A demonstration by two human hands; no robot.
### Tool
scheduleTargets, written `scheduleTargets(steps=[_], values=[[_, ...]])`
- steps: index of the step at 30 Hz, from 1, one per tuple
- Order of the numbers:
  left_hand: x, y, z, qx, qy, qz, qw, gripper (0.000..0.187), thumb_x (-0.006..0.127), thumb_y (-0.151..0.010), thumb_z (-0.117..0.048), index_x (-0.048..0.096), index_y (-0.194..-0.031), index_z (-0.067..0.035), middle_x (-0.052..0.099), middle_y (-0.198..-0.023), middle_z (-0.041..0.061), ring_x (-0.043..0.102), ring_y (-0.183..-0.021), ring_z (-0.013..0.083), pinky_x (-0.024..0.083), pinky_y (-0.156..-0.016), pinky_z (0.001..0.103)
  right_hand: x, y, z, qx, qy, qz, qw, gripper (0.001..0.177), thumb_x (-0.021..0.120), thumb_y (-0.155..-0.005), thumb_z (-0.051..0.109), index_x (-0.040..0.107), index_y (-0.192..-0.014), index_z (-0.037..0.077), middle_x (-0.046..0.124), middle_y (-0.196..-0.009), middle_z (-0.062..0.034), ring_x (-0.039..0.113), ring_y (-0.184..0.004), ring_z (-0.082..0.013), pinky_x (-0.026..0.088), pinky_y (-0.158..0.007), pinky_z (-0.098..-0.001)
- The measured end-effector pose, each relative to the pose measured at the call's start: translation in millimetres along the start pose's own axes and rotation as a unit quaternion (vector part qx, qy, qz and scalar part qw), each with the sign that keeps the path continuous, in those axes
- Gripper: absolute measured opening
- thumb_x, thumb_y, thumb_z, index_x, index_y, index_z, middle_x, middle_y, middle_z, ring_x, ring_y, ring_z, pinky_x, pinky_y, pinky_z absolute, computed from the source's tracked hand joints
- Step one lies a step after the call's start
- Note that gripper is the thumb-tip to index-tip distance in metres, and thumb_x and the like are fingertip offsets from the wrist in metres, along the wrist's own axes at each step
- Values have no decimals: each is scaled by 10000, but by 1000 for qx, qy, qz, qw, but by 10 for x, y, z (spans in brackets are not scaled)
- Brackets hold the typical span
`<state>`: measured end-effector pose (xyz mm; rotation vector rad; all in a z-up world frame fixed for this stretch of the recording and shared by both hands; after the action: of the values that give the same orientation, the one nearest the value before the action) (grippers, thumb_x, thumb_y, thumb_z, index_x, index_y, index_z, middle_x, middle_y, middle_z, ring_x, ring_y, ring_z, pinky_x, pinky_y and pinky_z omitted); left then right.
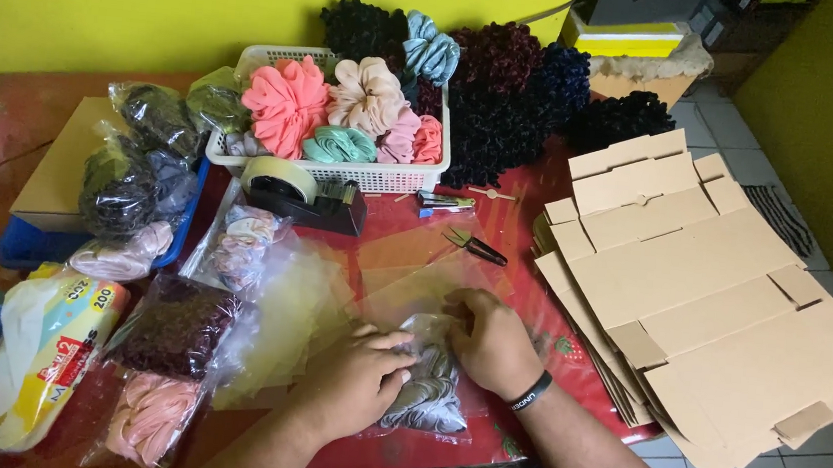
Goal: The person places a scrunchie into a plastic bag, seals the bag by hand, and sets the packaged item on the work table.
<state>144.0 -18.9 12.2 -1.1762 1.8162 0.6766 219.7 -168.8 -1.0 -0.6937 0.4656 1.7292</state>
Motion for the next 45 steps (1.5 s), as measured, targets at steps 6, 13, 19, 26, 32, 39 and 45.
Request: scheduleTargets(steps=[6,13,19,26,32,39,45], values=[[56,11,64,-14,18,13,1000,323,598,-956,-283,771,-1205,-173,637,-1428,-19,527,-1277,319,442,-1053,442,110,61,48,-90,162,1,983,200,655,-829,167,723,-974,48,682,-1039,-160,641,-907,-404,556,-789,-501],[72,-1,57,-9,23,20,999,329,574,-965,-281,764,-1198,-148,632,-1438,-24,539,-1228,269,485,-989,418,78,55,73,-1,141,26,990,137,625,-902,215,631,-830,99,719,-821,-91,646,-702,-293,510,-620,-447],[55,7,-27,26,-8,26,999,308,539,-979,-284,760,-1117,-121,640,-1397,83,558,-1195,336,452,-1005,462,166,362,603,-154,55,8,987,165,639,-924,147,619,-778,73,662,-761,-103,624,-676,-289,499,-647,-425],[76,21,-9,46,-4,17,999,324,536,-978,-285,760,-1088,-79,658,-1355,108,564,-1163,339,451,-986,477,192,436,568,-104,23,11,994,190,701,-830,154,681,-994,59,743,-925,-115,714,-804,-283,586,-738,-393],[85,17,27,30,-2,19,999,350,581,-959,-336,765,-1208,-173,677,-1341,60,565,-1215,315,442,-1022,464,111,100,424,9,70,20,997,427,644,-882,387,666,-1166,68,800,-1037,-106,795,-876,-268,653,-730,-384],[40,56,48,-15,49,55,997,346,603,-956,-321,749,-1244,-197,605,-1461,-49,505,-1334,266,384,-1122,427,168,-165,113,118,63,136,982,382,552,-797,-36,756,-1069,137,803,-1047,-19,747,-962,-181,605,-851,-262],[113,26,49,23,43,33,998,337,608,-960,-309,763,-1213,-148,626,-1428,44,544,-1291,294,371,-1126,442,177,-64,314,138,168,128,968,266,633,-874,278,719,-1087,144,777,-1040,-54,722,-926,-241,561,-788,-367]])
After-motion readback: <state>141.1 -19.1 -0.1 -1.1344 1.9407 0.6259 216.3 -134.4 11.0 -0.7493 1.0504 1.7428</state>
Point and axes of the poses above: each hand's wrist, its own y-axis away from the middle knuckle, its own x-axis out of the palm, z = x × y, the point moved 10 cm from there along -y, towards the middle knuckle
